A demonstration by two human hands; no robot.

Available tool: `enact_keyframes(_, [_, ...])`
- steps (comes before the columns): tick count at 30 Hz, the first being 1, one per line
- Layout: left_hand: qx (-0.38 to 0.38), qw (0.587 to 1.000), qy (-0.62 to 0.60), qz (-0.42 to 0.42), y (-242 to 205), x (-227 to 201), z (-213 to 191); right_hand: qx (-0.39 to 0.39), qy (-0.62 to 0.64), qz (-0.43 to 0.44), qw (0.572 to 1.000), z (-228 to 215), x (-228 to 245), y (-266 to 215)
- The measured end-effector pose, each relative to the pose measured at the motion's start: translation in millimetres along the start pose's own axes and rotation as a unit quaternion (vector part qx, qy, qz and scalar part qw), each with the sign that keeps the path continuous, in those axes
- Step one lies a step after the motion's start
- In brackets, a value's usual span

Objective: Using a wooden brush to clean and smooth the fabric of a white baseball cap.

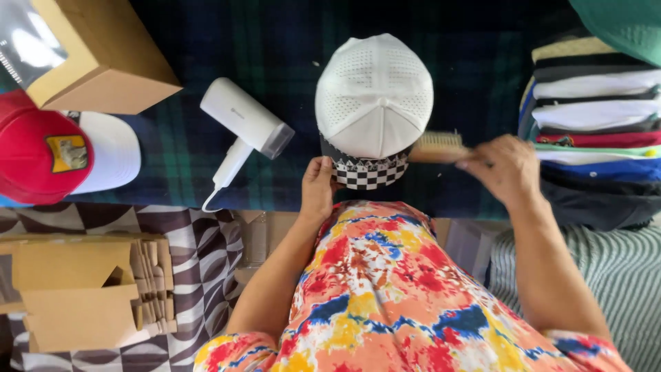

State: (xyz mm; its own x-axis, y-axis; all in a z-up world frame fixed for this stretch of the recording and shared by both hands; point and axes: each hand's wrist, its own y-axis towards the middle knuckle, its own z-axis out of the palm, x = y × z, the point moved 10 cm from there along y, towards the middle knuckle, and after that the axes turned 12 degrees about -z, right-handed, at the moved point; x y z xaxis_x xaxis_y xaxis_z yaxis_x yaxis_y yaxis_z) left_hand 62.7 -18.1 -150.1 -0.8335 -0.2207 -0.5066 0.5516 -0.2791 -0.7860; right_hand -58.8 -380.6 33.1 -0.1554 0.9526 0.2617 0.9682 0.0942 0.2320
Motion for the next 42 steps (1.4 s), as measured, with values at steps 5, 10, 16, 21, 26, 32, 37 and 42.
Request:
enact_keyframes(5, [0.058,0.998,0.027,-0.028,-53.3,-22.1,40.2,-0.035,0.086,-0.031,0.995,16.1,105.9,68.8])
enact_keyframes(10, [0.077,0.995,0.056,-0.039,-32.7,-0.2,22.3,-0.057,0.001,0.013,0.998,18.1,29.8,17.3])
enact_keyframes(16, [0.092,0.993,0.076,-0.024,-21.5,11.0,17.6,-0.074,0.038,0.044,0.996,-24.1,96.8,45.3])
enact_keyframes(21, [0.087,0.989,0.121,0.005,-25.7,3.3,21.3,-0.142,0.029,0.003,0.989,-25.6,98.5,103.4])
enact_keyframes(26, [0.076,0.986,0.15,-0.022,-26.9,7.3,15.0,-0.135,-0.05,0.168,0.975,-31.8,10.0,81.0])
enact_keyframes(32, [0.058,0.984,0.163,-0.048,-26.6,7.2,18.9,-0.073,-0.075,0.103,0.989,-58.6,99.2,122.6])
enact_keyframes(37, [0.059,0.981,0.179,-0.054,-35.8,-6.6,25.4,-0.096,-0.121,0.085,0.984,-107.0,102.2,142.4])
enact_keyframes(42, [0.058,0.975,0.201,-0.067,-40.9,-11.2,27.4,-0.047,-0.169,-0.026,0.984,-80.6,89.0,163.9])
